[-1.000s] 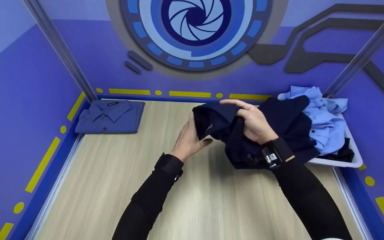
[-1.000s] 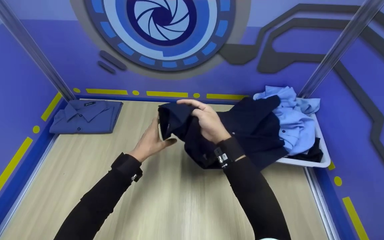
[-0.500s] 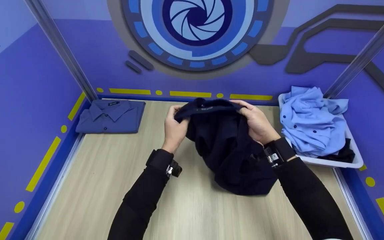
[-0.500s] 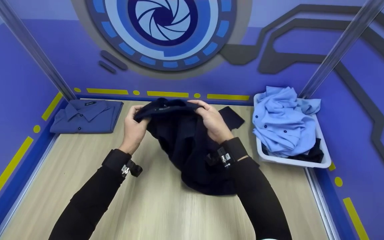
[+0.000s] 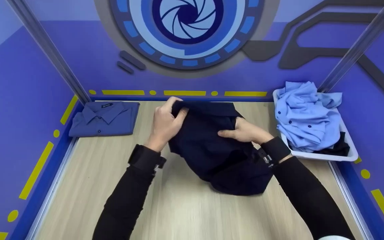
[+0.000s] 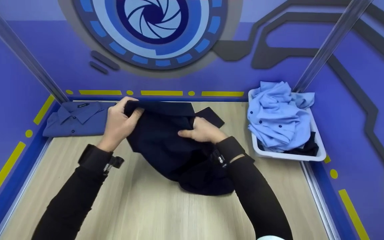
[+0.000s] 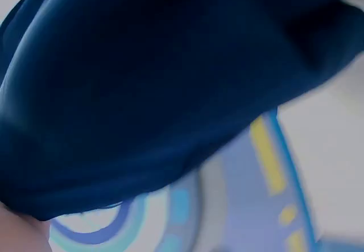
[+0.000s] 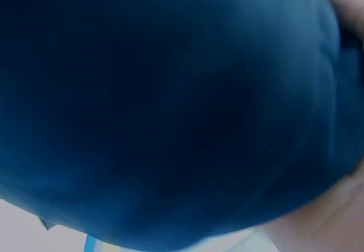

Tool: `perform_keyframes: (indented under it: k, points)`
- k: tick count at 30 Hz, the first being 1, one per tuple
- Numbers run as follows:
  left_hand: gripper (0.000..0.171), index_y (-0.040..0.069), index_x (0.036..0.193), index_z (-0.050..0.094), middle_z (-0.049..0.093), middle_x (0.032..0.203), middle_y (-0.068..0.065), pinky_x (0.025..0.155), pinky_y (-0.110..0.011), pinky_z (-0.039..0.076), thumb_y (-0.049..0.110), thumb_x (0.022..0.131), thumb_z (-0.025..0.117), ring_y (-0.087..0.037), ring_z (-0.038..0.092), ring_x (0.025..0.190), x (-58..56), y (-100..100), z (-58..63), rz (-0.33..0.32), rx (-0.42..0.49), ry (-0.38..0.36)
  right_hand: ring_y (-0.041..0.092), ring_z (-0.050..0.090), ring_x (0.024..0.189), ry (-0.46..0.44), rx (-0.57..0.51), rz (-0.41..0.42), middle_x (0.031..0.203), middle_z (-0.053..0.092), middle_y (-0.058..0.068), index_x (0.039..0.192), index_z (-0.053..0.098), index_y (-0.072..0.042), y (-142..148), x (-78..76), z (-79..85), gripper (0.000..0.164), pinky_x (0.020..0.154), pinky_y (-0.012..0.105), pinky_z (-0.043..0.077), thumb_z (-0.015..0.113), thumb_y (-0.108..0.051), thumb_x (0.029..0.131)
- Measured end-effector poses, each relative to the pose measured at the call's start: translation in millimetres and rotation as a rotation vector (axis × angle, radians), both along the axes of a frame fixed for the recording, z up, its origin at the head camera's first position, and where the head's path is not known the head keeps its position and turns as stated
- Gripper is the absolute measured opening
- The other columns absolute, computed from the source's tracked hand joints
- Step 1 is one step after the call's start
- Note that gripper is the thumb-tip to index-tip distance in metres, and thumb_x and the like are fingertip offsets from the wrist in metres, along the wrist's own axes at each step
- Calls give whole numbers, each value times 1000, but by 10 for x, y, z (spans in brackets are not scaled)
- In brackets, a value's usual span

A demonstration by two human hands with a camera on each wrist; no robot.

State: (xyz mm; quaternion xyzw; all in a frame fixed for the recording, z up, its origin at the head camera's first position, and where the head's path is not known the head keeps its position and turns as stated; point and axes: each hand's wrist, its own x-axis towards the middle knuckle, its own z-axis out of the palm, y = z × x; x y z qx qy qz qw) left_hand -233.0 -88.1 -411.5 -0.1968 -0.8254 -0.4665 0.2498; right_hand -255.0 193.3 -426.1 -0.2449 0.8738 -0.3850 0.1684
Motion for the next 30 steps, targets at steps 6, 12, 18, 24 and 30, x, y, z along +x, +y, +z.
perform_keyframes:
  k: [6, 12, 18, 24, 30]
  points:
    - [35, 2, 104, 62, 45, 59, -6, 48, -30, 32, 35, 93, 65, -16, 39, 48, 162, -270, 213, 27, -309, 70, 28, 54, 118, -28, 3, 56, 132, 58, 15, 131, 61, -5, -47, 27, 40, 47, 104, 46, 39, 65, -32, 93]
    - [86, -3, 126, 58, 44, 52, -5, 46, -36, 42, 67, 76, 66, -21, 45, 45, 373, -504, 397, 100, -657, -17, 19, 59, 103, 35, 13, 127, 121, 65, 10, 124, 66, -8, -106, 89, 119, 39, 95, 40, 46, 64, -31, 94]
    - [75, -1, 115, 54, 55, 62, -12, 54, -44, 50, 39, 63, 90, -32, 58, 57, 520, -635, 498, 105, -884, -123, 11, 50, 66, 101, -16, 134, 74, 57, -4, 92, 73, -5, -119, 128, 198, 23, 64, 27, 43, 64, -26, 94]
    - [11, -1, 77, 58, 54, 63, -15, 57, -48, 50, -6, 70, 65, -36, 57, 62, 561, -719, 637, 153, -857, -39, 7, 47, 59, 225, -54, 163, 67, 53, -7, 78, 69, -6, 0, 179, 380, 23, 57, 25, 41, 62, -21, 95]
    - [20, 6, 69, 53, 43, 62, -5, 55, -33, 37, -6, 83, 59, -22, 43, 56, 507, -761, 843, 70, -513, 61, 9, 59, 77, 345, -156, 57, 92, 71, 7, 104, 73, -2, 243, 241, 647, 17, 70, 24, 49, 63, -12, 94]
